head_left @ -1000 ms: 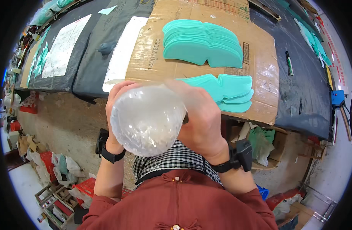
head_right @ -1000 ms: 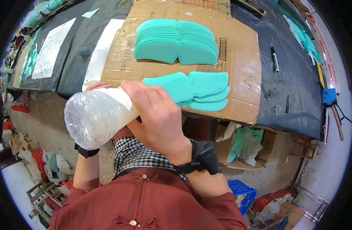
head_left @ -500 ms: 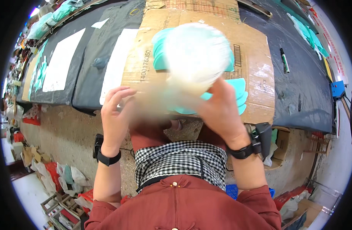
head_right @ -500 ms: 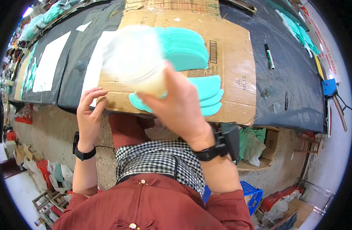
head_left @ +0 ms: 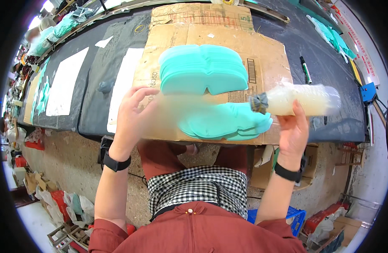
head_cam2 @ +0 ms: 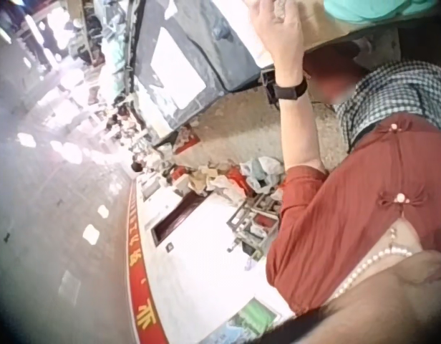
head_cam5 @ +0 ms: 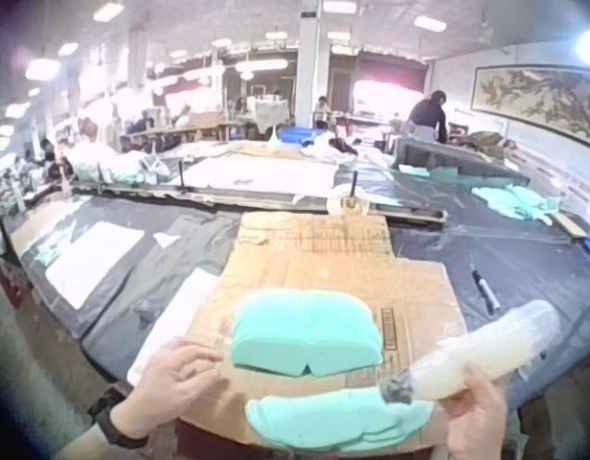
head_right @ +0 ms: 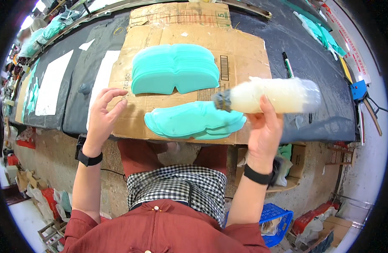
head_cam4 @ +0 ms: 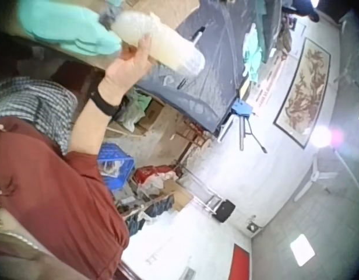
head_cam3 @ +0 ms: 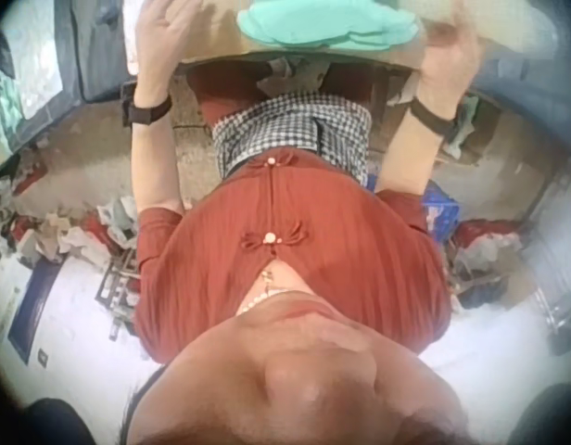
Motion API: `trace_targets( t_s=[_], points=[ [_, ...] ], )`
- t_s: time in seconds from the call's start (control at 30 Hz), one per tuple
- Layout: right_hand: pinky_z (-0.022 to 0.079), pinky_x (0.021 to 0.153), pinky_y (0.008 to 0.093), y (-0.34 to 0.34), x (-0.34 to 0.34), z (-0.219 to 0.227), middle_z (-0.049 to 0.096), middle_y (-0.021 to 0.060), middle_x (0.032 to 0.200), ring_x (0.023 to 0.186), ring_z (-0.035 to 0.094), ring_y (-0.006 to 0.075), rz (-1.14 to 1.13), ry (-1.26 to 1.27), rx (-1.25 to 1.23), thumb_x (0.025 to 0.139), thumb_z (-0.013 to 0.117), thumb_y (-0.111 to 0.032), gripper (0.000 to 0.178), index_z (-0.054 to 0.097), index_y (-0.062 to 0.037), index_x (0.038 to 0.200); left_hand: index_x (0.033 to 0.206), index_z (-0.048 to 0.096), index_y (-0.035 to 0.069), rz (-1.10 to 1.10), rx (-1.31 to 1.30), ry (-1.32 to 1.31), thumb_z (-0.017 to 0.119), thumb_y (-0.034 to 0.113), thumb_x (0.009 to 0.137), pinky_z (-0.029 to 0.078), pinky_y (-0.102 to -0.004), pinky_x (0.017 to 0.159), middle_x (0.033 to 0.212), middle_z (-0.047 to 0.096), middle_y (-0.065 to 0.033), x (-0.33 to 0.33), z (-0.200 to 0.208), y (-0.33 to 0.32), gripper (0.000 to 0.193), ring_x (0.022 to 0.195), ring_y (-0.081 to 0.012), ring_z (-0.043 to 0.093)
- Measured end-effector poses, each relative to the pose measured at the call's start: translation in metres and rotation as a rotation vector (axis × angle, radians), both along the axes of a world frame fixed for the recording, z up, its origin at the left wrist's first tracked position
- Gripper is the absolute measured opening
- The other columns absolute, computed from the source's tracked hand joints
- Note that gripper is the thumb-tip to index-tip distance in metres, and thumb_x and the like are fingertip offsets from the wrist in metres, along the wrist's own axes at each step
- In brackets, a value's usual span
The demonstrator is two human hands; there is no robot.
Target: The recorder is applying glue to light green shoe components from a plastic bottle.
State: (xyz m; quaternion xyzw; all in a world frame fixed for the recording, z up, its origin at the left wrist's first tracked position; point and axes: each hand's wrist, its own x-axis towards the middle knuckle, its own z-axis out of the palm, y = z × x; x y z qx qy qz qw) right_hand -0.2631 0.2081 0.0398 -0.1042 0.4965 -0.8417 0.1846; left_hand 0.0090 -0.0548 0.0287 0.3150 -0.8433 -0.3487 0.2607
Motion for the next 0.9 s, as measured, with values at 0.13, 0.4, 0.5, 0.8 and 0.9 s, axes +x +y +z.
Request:
trace_targets(
  t_s=[0.13,0.4,0.5,0.8,0.9],
  points=[
    [0.057,0.095,0.0349,0.023,-0.014,0.013,0.073,0.0111,0.123,0.108,0.071,0.0196,-0.241,0.580,0.527,0.097,0.078,-0.010,0.036,0.066,0.0025,0.128,0.119,0.072,0.002,-0.059,-0.088,0.020,0.074,0.012,0.095,0.048,-0.0374,0.104,0.118,0.069,-0.0119,-0.028,-0.006,-0.006,0.027,0.117,-0.0270,0.064],
    [0.058,0.087,0.0409,-0.058,0.082,-0.003,0.078,0.0162,0.115,0.105,0.076,0.0297,0.336,0.593,0.620,0.089,0.086,-0.030,0.043,0.074,-0.0042,0.121,0.144,0.055,0.005,0.096,-0.253,-0.078,0.080,0.018,0.084,0.049,-0.0465,0.101,0.125,0.060,-0.0213,-0.052,-0.036,-0.005,0.066,0.116,-0.0401,0.059],
    [0.058,0.085,0.0451,-0.065,0.119,0.006,0.075,0.0205,0.105,0.100,0.072,0.0415,0.336,0.784,0.539,0.085,0.088,-0.032,0.050,0.071,-0.0055,0.124,0.144,0.055,0.005,0.009,-0.261,-0.015,0.081,0.015,0.083,0.049,-0.0468,0.100,0.124,0.059,-0.0215,-0.054,-0.049,-0.016,0.067,0.116,-0.0405,0.059],
    [0.058,0.085,0.0446,0.012,0.023,0.007,0.076,0.0176,0.108,0.104,0.073,0.0383,0.180,0.676,0.554,0.088,0.085,-0.028,0.044,0.071,-0.0084,0.125,0.134,0.061,0.002,0.067,-0.225,-0.054,0.082,0.006,0.083,0.053,-0.0447,0.093,0.118,0.065,-0.0184,-0.053,-0.030,-0.013,0.055,0.109,-0.0386,0.064],
    [0.058,0.085,0.0444,0.010,0.009,0.013,0.076,0.0169,0.109,0.103,0.073,0.0375,0.054,0.622,0.625,0.087,0.085,-0.027,0.044,0.071,-0.0090,0.125,0.129,0.064,0.001,0.103,-0.197,-0.046,0.081,0.006,0.082,0.054,-0.0452,0.092,0.117,0.066,-0.0185,-0.050,-0.023,-0.010,0.049,0.108,-0.0394,0.065]
  ],
)
